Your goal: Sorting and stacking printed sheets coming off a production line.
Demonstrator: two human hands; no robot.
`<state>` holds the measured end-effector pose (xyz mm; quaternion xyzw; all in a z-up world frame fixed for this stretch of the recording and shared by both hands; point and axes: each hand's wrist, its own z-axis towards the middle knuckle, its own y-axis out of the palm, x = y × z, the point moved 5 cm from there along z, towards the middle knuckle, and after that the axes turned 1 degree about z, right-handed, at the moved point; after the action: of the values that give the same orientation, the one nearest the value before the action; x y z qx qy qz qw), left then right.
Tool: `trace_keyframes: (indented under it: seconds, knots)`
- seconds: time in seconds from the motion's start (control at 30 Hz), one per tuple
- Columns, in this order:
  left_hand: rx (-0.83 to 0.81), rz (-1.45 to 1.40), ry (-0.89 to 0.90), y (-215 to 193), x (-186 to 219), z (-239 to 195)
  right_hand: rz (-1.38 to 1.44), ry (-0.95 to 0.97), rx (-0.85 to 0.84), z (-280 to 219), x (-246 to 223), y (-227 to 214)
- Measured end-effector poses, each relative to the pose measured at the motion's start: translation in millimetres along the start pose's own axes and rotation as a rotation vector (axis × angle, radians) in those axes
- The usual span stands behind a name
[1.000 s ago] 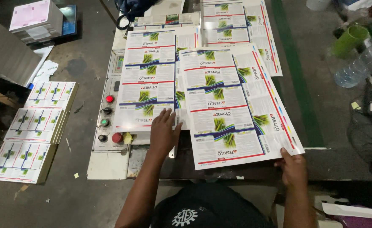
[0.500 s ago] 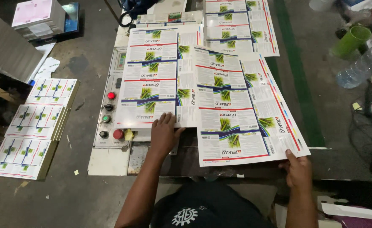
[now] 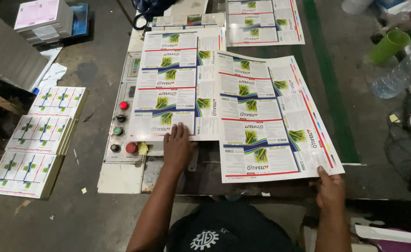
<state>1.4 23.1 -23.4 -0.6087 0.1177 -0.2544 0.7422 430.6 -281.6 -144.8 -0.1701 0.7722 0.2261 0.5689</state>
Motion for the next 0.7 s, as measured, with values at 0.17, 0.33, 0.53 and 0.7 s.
trace_keyframes:
  seconds: [0.17, 0.33, 0.53, 0.7]
  knots:
    - [-0.056, 0.009, -0.001, -0.7, -3.6, 0.7, 0.002, 0.009, -0.037, 8.3, 13.3, -1.3]
    - [-0.048, 0.005, 0.048, -13.9, -3.9, 7.1, 0.020, -0.007, 0.000, 6.4, 4.0, 9.2]
    - [0.099, -0.140, 0.129, -31.7, -1.9, 5.5, 0.095, -0.065, 0.061, 10.7, -2.8, 11.4]
    - [0.188, -0.146, 0.136, -30.4, -1.2, 7.4, 0.050, -0.128, 0.023, 39.6, -13.2, 19.6]
